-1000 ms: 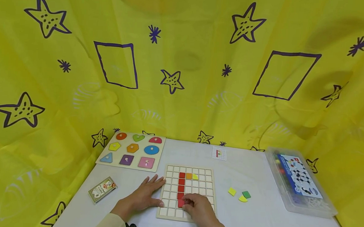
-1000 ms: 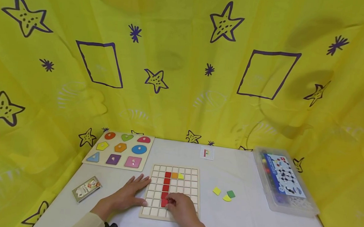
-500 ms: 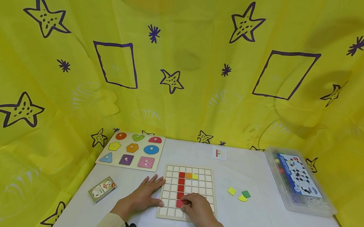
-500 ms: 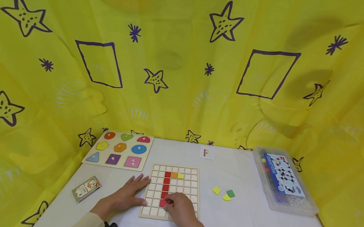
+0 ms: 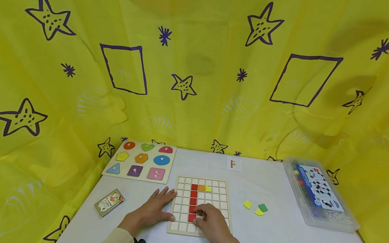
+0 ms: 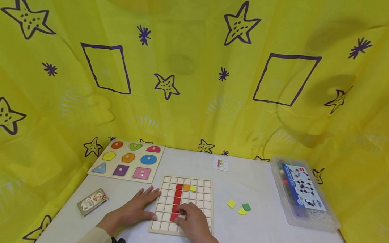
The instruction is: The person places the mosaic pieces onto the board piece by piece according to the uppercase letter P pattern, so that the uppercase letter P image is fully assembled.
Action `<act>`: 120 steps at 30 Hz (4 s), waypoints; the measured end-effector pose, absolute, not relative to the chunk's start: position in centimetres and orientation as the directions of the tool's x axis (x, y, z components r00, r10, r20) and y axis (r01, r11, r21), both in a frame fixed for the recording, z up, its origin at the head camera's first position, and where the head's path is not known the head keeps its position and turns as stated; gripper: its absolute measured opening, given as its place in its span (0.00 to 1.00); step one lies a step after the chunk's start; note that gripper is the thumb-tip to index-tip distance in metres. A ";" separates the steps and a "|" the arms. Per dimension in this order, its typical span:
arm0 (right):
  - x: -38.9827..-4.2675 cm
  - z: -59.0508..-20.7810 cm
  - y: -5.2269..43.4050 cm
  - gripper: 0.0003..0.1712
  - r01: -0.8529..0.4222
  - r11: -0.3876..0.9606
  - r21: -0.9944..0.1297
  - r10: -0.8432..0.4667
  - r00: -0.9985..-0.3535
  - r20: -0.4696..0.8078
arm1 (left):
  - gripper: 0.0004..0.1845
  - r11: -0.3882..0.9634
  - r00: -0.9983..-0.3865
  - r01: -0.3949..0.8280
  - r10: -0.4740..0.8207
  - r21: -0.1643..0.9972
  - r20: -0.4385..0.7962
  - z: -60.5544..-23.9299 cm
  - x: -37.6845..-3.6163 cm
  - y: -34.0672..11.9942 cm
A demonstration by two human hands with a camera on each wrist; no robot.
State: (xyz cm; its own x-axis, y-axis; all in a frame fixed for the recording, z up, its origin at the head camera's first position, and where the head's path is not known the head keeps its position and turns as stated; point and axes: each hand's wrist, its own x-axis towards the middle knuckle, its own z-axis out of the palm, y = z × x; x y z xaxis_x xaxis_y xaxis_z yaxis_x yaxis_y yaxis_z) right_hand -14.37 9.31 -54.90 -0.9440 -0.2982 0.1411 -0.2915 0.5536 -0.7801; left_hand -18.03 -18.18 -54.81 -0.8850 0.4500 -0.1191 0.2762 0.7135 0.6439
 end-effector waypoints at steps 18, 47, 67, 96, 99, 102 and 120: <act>-16.3 -54.2 12.8 0.10 -0.135 0.466 -0.875 -0.094 -0.990 0.103 | 0.50 0.708 -0.885 0.264 0.448 0.655 -0.127 -54.7 -17.9 -18.2; -17.8 -53.4 30.8 0.27 -0.032 0.726 -0.687 -0.075 -0.997 -0.033 | 0.50 0.712 -0.885 0.267 0.448 0.650 -0.127 -54.7 -18.0 -18.1; -18.9 -54.9 32.1 0.19 -0.032 0.815 -0.578 -0.041 -0.999 -0.003 | 0.50 0.714 -0.888 0.254 0.439 0.652 -0.134 -54.7 -17.9 -18.1; -19.0 -53.6 30.9 0.17 -0.045 0.731 -0.681 0.122 -0.973 0.196 | 0.49 0.715 -0.890 0.243 0.433 0.655 -0.143 -54.1 -17.8 -18.0; -19.2 -53.4 30.2 0.17 -0.061 0.715 -0.697 0.140 -0.963 0.228 | 0.49 0.715 -0.891 0.242 0.432 0.655 -0.143 -54.1 -17.8 -18.0; -19.5 -53.2 29.4 0.17 -0.063 0.696 -0.716 0.155 -0.960 0.235 | 0.49 0.717 -0.892 0.235 0.427 0.656 -0.148 -54.1 -17.8 -18.0; -20.7 -52.1 23.1 0.17 -0.036 0.550 -0.834 0.164 -0.975 0.150 | 0.49 0.719 -0.892 0.225 0.423 0.658 -0.157 -54.3 -17.8 -17.9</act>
